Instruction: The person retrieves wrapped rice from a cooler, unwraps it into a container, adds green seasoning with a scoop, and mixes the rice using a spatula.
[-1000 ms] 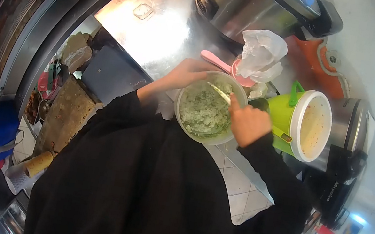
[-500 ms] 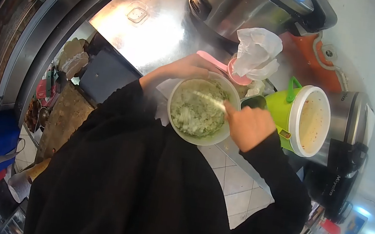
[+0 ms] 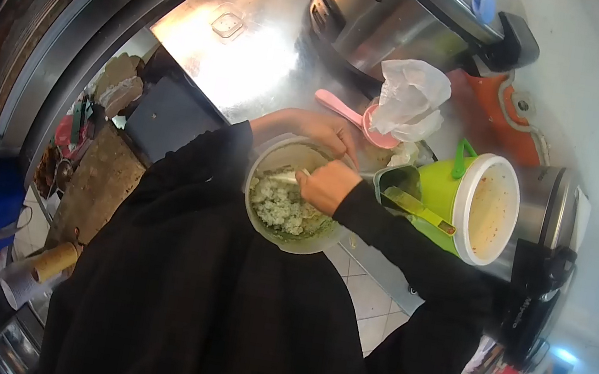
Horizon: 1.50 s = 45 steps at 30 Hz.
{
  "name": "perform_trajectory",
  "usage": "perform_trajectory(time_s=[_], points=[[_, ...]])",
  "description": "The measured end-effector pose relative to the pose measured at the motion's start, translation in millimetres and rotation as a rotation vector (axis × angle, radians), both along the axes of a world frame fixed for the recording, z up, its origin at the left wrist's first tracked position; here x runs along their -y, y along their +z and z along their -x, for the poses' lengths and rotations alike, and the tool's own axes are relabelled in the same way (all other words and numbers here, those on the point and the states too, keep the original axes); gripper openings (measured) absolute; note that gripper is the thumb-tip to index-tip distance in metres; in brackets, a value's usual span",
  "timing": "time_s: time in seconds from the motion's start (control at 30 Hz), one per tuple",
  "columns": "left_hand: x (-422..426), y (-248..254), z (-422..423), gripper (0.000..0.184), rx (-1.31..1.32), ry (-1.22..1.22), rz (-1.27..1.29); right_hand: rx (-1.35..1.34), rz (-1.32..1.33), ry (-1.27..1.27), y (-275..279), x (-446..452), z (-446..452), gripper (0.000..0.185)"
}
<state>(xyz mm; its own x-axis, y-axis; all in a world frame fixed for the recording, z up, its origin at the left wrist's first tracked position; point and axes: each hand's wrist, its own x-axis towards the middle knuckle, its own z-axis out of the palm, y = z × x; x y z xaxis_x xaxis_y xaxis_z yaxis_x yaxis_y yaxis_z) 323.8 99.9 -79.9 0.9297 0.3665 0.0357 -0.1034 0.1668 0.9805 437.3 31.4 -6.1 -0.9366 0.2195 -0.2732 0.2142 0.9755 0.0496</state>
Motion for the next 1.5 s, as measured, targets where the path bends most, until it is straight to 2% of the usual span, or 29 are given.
perform_trajectory(time_s=[0.13, 0.23, 0.3, 0.33, 0.43, 0.5, 0.63, 0.7, 0.77, 0.83, 0.87, 0.93, 1.03, 1.07, 1.13, 1.2, 1.37, 1.4, 1.47, 1.5], points=[[1.5, 2.9, 2.5, 0.031, 0.041, 0.028, 0.0, 0.16, 0.025, 0.034, 23.2, 9.8, -15.4, 0.023], [3.7, 12.0, 2.5, 0.032, 0.018, 0.037, 0.046, 0.31, 0.141, -0.057, 54.3, 17.5, -27.5, 0.022], [3.4, 12.5, -0.1, 0.032, -0.041, 0.034, 0.062, 0.28, 0.156, -0.121, 72.2, 22.6, -27.3, 0.012], [3.9, 13.0, 0.2, 0.032, -0.041, 0.029, 0.065, 0.351, 0.169, -0.162, 80.1, 18.7, -24.0, 0.009], [3.2, 11.4, -1.3, 0.031, 0.038, 0.0, 0.07, 0.267, 0.22, -0.145, 64.2, 17.1, -23.6, 0.009], [1.3, -2.1, -4.1, 0.025, 0.241, 0.04, -0.145, 0.213, 0.204, -0.152, 36.9, 20.5, -20.5, 0.008], [-1.2, -15.3, -8.0, 0.018, 0.095, 0.054, -0.012, 0.18, 0.069, -0.24, 12.2, 17.4, -16.4, 0.013], [-6.6, -15.2, -4.2, 0.025, 0.057, 0.035, -0.033, -0.023, -0.221, -0.205, 11.1, 7.2, -19.5, 0.017], [-4.4, -14.4, -0.9, 0.022, 0.123, 0.069, -0.059, -0.018, -0.226, -0.201, 27.4, -1.8, -20.5, 0.018], [6.4, -5.5, 11.4, 0.02, 0.182, 0.11, -0.084, 0.146, -0.033, -0.371, 67.2, 1.7, -9.9, 0.021], [17.0, 11.8, 22.7, 0.018, 0.255, 0.207, -0.22, 0.048, -0.103, -0.355, 76.8, 3.4, -9.0, 0.021], [25.1, 24.3, 30.8, 0.017, 0.329, 0.29, -0.352, 0.014, -0.151, -0.364, 69.0, 2.2, -4.9, 0.021], [22.8, 21.2, 26.1, 0.015, 0.375, 0.267, -0.219, 0.055, -0.198, -0.243, 18.0, 0.7, 1.6, 0.018], [15.2, 7.3, 19.9, 0.016, 0.42, 0.226, -0.227, 0.061, -0.16, -0.188, 5.9, 2.4, 3.8, 0.016], [-16.3, -36.3, -11.0, 0.02, 0.223, 0.029, -0.06, 0.068, -0.124, -0.114, 1.8, -1.1, 4.6, 0.014], [-14.4, -33.2, -12.4, 0.022, 0.234, 0.028, -0.048, 0.038, 0.094, -0.085, 7.2, -0.6, 0.4, 0.012], [-17.1, -30.2, -11.1, 0.022, 0.171, -0.028, 0.059, 0.188, 0.181, -0.079, 52.2, 10.6, -9.4, 0.013], [-20.9, -42.9, -12.4, 0.02, 0.313, -0.012, -0.073, 0.248, 0.208, -0.139, 64.1, 14.3, -10.5, 0.013], [-15.7, -37.8, -3.8, 0.018, 0.455, 0.004, -0.206, 0.307, 0.236, -0.199, 75.8, 17.6, -14.6, 0.013], [-0.2, -10.9, 12.7, 0.016, 0.369, 0.132, -0.204, 0.348, 0.247, -0.217, 78.7, 18.4, -17.1, 0.013]])
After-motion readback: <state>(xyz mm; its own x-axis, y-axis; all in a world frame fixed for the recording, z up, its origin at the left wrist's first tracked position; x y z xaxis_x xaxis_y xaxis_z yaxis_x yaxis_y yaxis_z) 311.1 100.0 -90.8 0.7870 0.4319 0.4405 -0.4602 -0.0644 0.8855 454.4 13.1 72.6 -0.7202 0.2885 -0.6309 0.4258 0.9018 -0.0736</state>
